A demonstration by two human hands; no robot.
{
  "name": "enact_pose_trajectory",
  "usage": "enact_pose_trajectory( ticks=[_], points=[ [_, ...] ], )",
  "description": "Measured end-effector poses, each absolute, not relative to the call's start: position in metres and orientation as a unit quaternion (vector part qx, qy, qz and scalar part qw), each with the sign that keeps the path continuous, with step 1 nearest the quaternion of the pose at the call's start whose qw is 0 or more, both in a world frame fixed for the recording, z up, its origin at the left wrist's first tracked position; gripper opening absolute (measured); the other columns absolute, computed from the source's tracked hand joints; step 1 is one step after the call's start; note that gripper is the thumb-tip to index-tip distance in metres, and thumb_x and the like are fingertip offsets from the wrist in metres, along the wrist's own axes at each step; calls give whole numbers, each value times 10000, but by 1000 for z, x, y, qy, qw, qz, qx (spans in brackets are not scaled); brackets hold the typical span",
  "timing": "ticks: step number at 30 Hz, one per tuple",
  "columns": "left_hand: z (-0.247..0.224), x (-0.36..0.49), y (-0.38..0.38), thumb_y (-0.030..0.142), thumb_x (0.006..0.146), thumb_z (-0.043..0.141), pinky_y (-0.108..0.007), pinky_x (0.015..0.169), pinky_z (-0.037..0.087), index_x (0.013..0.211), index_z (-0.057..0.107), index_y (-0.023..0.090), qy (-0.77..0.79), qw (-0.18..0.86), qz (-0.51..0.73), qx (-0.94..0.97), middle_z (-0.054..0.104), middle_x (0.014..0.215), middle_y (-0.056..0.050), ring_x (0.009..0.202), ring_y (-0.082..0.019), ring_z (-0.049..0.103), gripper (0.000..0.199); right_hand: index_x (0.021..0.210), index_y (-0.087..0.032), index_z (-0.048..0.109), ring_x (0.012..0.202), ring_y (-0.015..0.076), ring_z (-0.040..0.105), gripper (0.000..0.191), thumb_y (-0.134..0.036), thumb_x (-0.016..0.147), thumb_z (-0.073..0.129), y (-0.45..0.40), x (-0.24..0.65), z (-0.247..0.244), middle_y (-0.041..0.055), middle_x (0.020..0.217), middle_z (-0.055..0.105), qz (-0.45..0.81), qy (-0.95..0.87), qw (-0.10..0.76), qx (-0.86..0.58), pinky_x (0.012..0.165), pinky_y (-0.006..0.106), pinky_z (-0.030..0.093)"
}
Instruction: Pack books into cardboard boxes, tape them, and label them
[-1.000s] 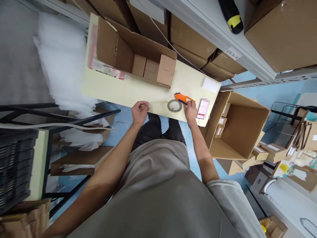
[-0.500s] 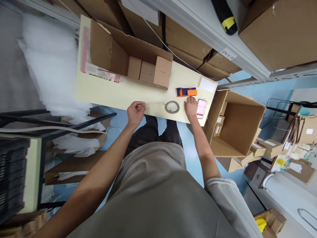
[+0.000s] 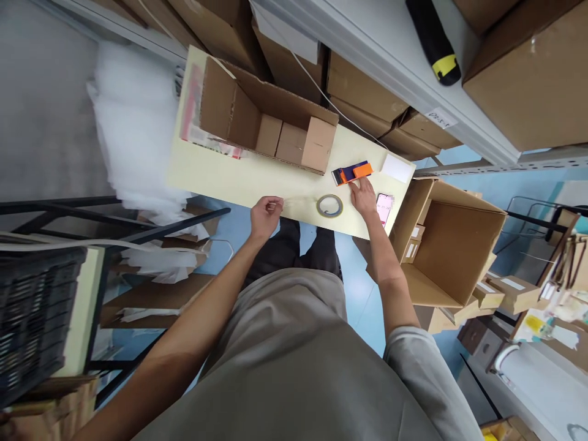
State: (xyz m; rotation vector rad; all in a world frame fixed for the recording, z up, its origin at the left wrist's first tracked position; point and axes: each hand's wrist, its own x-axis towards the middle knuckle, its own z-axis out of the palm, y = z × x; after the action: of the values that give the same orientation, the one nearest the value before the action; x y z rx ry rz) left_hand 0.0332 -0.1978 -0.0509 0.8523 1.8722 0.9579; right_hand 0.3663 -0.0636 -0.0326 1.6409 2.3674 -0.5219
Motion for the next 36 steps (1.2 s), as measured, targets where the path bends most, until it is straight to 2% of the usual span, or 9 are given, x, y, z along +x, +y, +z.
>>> enact_pose_trajectory(
  ticks=[4,8,12,16,19,23,28,31,36],
  points=[
    [-51,33,-198,307,945,708,-337,800,603,962,763,238,751,420,382,337,831,982,-43,783,-194,715,90,1622,-132,604,1443,384,579,534,-194,1111,464,-49,368,-31,255,1649,572,-191,820,132,523,1268,569,473],
    [-51,35,-197,285,943,714,-336,804,604,962,764,237,758,413,381,330,823,981,-39,791,-196,717,72,1568,-36,565,1469,423,551,510,-248,1115,466,-31,365,-35,316,1683,540,-182,830,127,512,1264,608,456],
    [-48,38,-197,248,941,708,-332,802,607,975,767,227,757,414,386,325,810,970,-40,784,-193,713,71,1434,-53,610,1335,423,629,394,-234,1104,492,-12,360,-40,312,1459,697,-160,802,110,565,1206,634,465],
    [-48,38,-196,256,948,707,-327,806,604,979,768,223,757,412,390,324,811,986,-45,799,-193,713,75,1404,-86,637,1196,387,687,355,-157,1112,449,-3,357,-35,265,1300,774,-138,787,104,592,1159,573,462],
    [-51,36,-195,286,956,705,-327,812,603,986,766,222,756,410,396,321,808,980,-47,803,-193,719,94,1406,-115,659,1178,369,701,363,-186,1154,408,-7,362,-25,246,1303,785,-145,801,99,572,1137,528,467],
    [-57,33,-195,327,947,720,-338,827,605,983,766,235,757,404,400,322,809,958,-37,801,-198,722,109,1390,-142,681,1173,371,699,347,-190,1131,455,-19,378,-14,220,1319,785,-180,800,78,567,1134,543,492],
    [-59,35,-198,356,943,724,-347,833,607,984,769,241,755,402,411,316,820,971,-41,810,-204,732,130,1270,-125,728,1277,404,632,260,-164,1072,563,-33,386,-16,271,1408,685,-130,773,85,615,1115,564,547],
    [-58,37,-199,356,940,723,-349,839,606,982,766,235,755,401,414,314,821,991,-49,810,-202,730,136,1264,-123,712,1209,379,663,260,-137,1075,533,-43,382,-22,262,1368,676,-120,742,99,652,1029,525,610],
    [-53,40,-202,343,962,703,-340,832,608,1003,759,230,760,408,397,313,816,989,-43,826,-204,744,133,1348,-142,643,1071,320,730,287,-189,1094,518,-55,380,-28,230,1428,627,-130,714,51,687,893,462,660]
  ],
)
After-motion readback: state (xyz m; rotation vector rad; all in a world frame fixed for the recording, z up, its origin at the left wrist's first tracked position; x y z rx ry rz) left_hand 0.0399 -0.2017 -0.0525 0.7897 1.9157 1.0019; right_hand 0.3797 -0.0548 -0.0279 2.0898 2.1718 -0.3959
